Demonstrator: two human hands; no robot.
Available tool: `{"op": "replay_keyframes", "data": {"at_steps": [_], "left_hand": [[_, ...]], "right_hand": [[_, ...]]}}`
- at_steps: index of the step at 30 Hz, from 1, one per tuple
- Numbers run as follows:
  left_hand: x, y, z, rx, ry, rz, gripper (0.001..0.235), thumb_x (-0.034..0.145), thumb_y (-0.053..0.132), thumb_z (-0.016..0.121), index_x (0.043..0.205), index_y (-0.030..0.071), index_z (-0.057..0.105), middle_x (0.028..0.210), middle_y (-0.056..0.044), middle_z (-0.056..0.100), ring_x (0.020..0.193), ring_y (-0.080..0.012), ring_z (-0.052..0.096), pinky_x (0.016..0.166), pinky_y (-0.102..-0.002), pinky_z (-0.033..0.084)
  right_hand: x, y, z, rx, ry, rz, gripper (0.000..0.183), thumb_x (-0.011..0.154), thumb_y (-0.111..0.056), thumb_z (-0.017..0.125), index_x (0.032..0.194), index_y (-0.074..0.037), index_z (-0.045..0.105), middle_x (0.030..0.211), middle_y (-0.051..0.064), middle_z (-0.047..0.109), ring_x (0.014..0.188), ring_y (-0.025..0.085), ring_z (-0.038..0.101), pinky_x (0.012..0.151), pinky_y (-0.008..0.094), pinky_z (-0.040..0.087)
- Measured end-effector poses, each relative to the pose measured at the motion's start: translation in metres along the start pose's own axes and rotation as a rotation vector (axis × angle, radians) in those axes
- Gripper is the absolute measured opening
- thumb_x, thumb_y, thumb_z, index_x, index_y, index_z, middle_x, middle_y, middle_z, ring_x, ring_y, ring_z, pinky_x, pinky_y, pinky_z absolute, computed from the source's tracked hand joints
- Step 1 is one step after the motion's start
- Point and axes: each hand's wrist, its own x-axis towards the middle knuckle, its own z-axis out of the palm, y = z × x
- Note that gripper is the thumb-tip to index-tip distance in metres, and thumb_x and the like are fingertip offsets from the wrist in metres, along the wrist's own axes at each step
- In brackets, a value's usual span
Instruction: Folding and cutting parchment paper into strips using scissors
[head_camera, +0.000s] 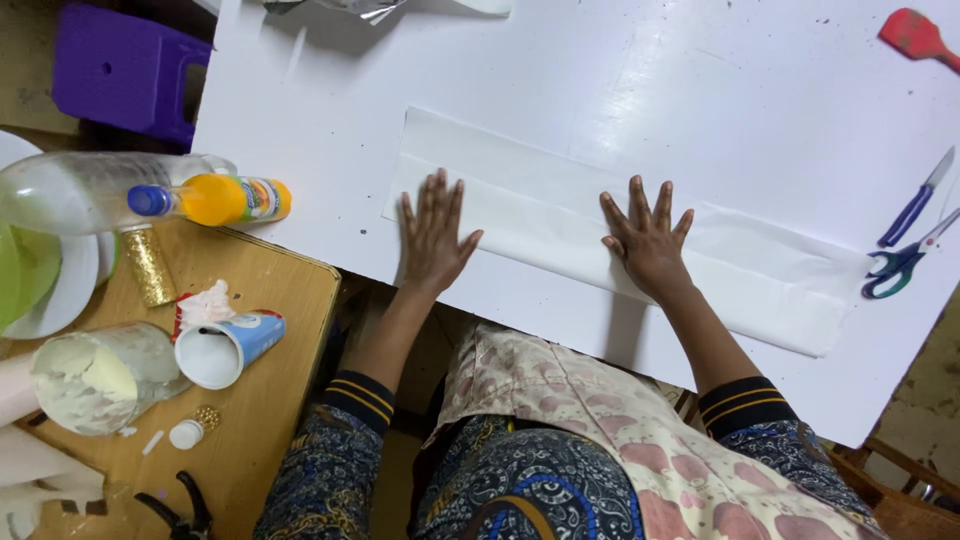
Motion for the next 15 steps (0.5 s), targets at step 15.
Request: {"op": "replay_keyframes", "data": {"at_steps": [15], "left_hand": [[0.027, 0.056, 0.006, 0.113, -0.214, 0.278, 0.071, 0.107, 0.068, 0.023, 0.168, 0.033, 0.011, 0.176, -0.001, 0.007, 0.162, -0.0237, 0.008, 0.125, -0.066, 0.005]], "right_hand": [[0.0, 0.0, 0.006, 0.004, -0.025, -0.001, 0.063, 0.103, -0.06, 0.029, 0.163, -0.053, 0.008, 0.175, 0.0, -0.009, 0.154, 0.044, -0.018, 0.113, 0.08, -0.003]]}}
